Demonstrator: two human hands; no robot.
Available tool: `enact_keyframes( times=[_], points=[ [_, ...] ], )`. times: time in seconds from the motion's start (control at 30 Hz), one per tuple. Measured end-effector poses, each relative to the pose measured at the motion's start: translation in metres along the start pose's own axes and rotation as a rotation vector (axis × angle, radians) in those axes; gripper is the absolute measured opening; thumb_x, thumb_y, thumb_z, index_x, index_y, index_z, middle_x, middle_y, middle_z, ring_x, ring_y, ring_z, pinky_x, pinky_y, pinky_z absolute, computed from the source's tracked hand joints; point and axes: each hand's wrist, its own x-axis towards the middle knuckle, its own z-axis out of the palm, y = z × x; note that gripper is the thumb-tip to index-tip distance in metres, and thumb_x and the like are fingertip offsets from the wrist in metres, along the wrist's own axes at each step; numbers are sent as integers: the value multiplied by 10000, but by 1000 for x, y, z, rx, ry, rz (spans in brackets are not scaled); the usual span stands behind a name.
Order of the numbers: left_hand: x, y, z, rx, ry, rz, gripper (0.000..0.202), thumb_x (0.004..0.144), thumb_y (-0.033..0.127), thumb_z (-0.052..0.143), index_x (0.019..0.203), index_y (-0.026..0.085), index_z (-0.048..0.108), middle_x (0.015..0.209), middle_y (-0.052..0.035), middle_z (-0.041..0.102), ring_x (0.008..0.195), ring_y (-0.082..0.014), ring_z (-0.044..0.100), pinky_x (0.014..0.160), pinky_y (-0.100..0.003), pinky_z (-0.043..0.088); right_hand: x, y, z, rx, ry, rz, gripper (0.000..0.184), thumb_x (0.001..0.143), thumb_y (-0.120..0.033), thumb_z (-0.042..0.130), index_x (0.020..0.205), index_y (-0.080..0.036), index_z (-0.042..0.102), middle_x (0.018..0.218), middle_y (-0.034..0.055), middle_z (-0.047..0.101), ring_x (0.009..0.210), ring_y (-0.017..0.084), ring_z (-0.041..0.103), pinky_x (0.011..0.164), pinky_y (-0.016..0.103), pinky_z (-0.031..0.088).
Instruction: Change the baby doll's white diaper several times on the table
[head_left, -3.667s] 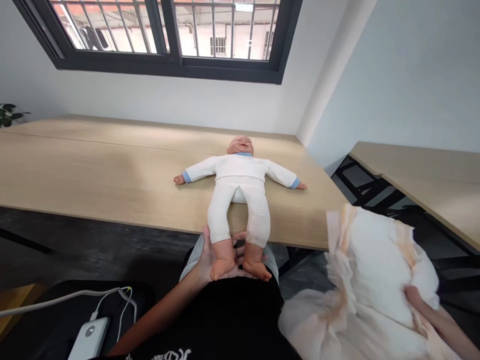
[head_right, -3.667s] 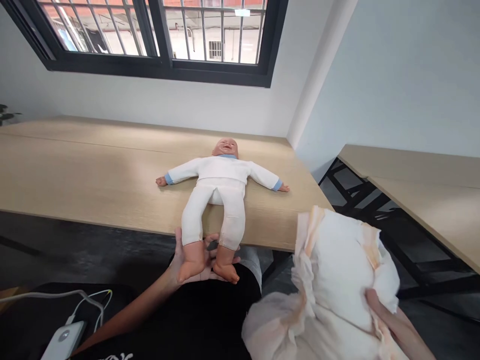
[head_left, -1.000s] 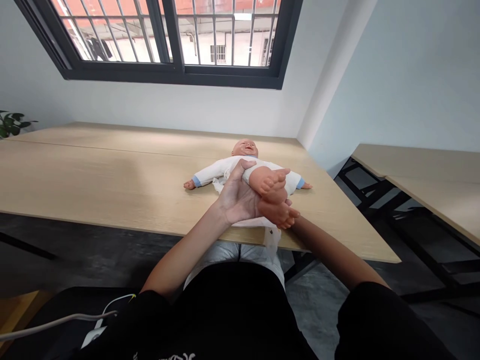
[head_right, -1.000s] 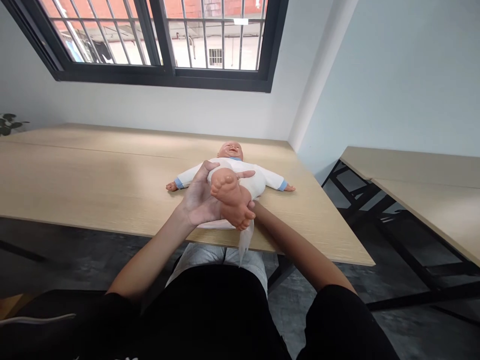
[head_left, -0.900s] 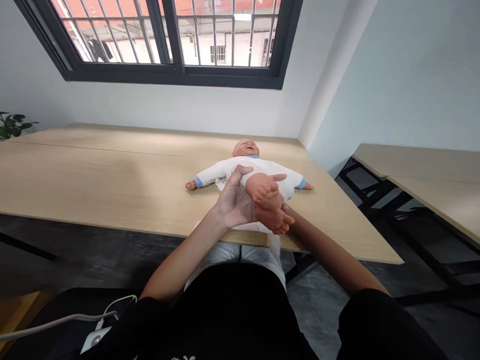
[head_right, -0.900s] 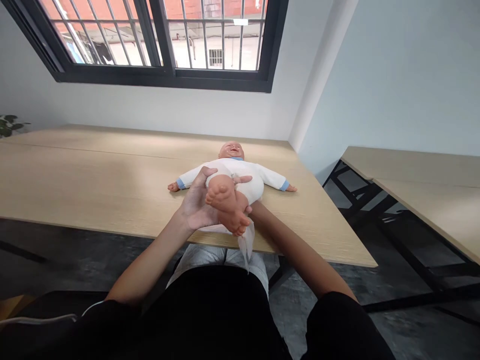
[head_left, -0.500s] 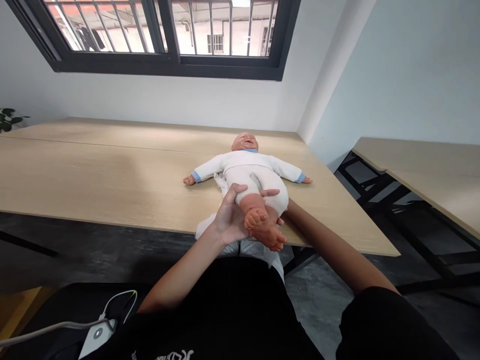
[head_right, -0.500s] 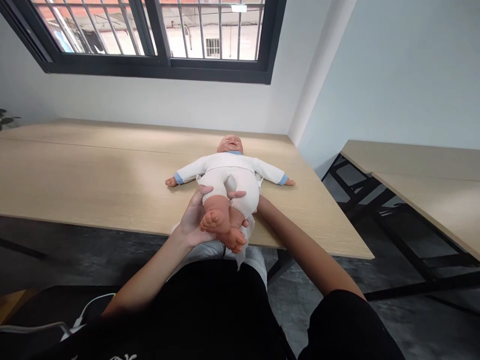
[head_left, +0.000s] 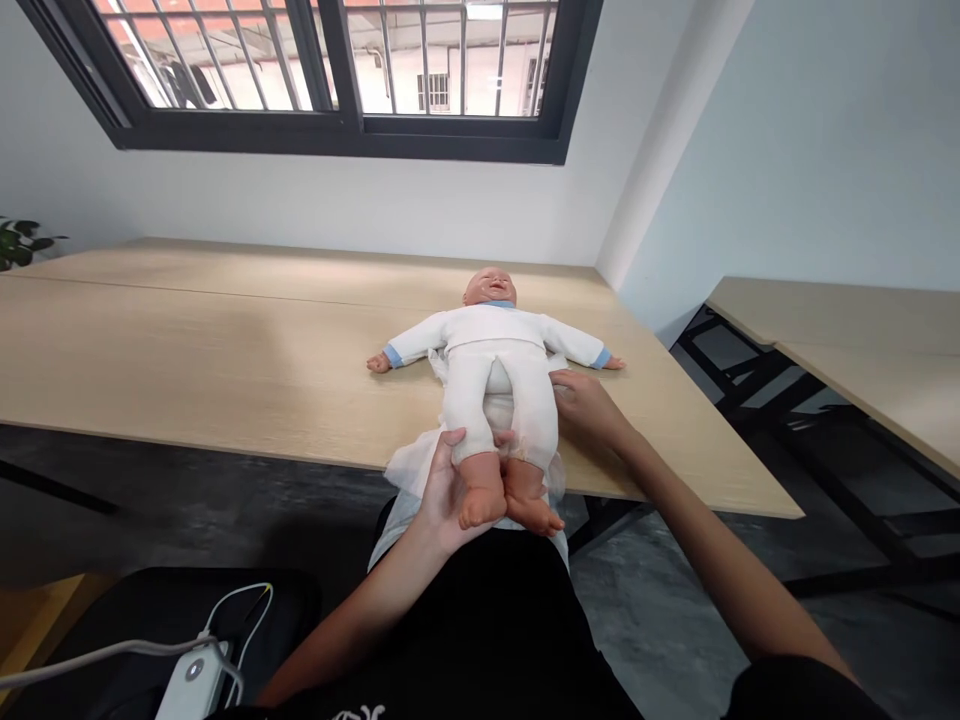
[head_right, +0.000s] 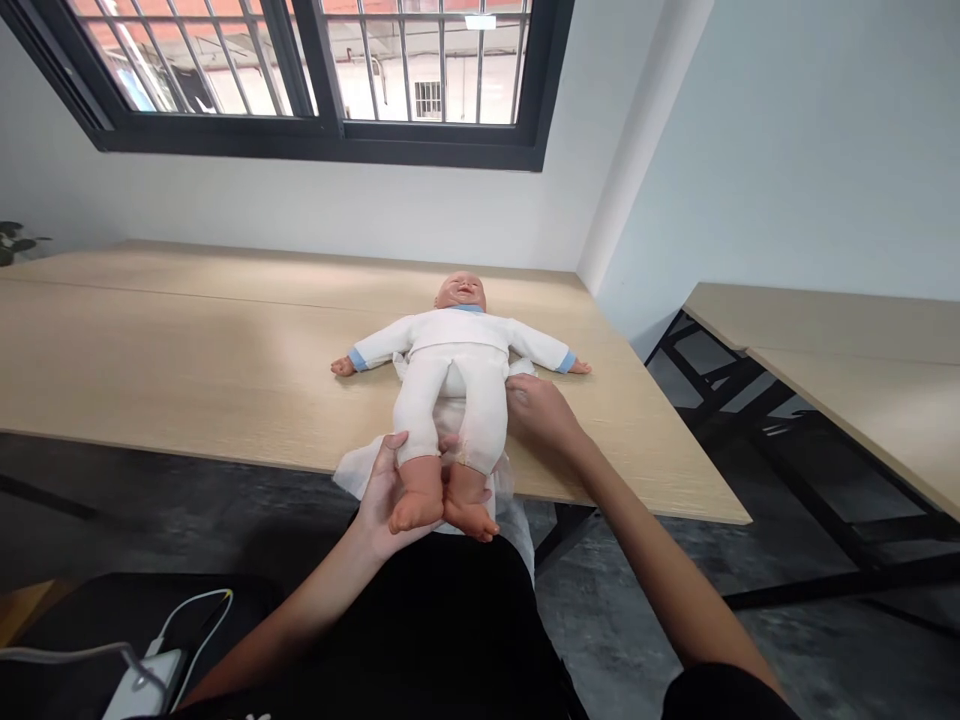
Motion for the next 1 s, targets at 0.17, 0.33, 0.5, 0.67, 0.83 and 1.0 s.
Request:
enact_keyframes(
  times=[0.17, 0.33, 0.5, 0.67, 0.83, 1.0],
  points=[
    [-4, -1, 13, 58, 192, 18, 504, 894, 507, 559, 1158, 94, 677, 995, -176, 744, 1049, -333, 703, 1019, -454, 512, -41, -24, 7, 441, 119, 333, 572, 961, -653, 447, 1256, -170, 534, 871, 74, 704, 683, 214, 659, 629, 324, 516],
    [-10, 1, 24, 166, 274, 53, 502, 832, 530, 665, 1157, 148, 688, 1042, -151, 749, 1148, -345, 676, 1042, -440, 509, -69, -49, 25, 582, 57, 405, 1009, 769, -648, 753, 1504, -191, 234, 1142, 134, 681, 904, 268, 698, 768, 378, 569],
    [-29, 22, 31, 416, 295, 90, 319, 766, 383, 796, 1000, 174, 741, 1190, -121, 735, 1240, -358, 636, 1072, -454, 501, -63, -34, 21, 687, 95, 439, 1011, 681, -510, 820, 1476, -193, 282, 1155, 143, 672, 981, 307, 696, 867, 458, 579],
    [-48, 56, 28, 659, 419, 268, 269, 659, 320, 862, 852, 156, 772, 996, -99, 777, 1017, -304, 723, 1037, -378, 538, -62, -21, 7, 662, 60, 401, 804, 758, -444, 763, 1436, -226, 389, 1164, 124, 687, 1062, 305, 681, 944, 476, 559],
    [-49, 76, 14, 853, 521, 295, 415, 596, 307, 894, 947, 135, 753, 900, -86, 773, 858, -177, 714, 788, -188, 556, -66, -17, 3, 557, 65, 372, 740, 793, -428, 730, 1426, -213, 413, 1214, 132, 671, 1075, 288, 676, 933, 442, 562],
    [-45, 83, 16, 917, 541, 329, 457, 593, 303, 891, 986, 135, 731, 829, -36, 751, 673, -89, 637, 592, -132, 467, -61, -18, -14, 210, 132, 342, 706, 795, -438, 716, 1417, -218, 463, 1163, 119, 680, 1024, 300, 678, 883, 436, 555]
  ],
)
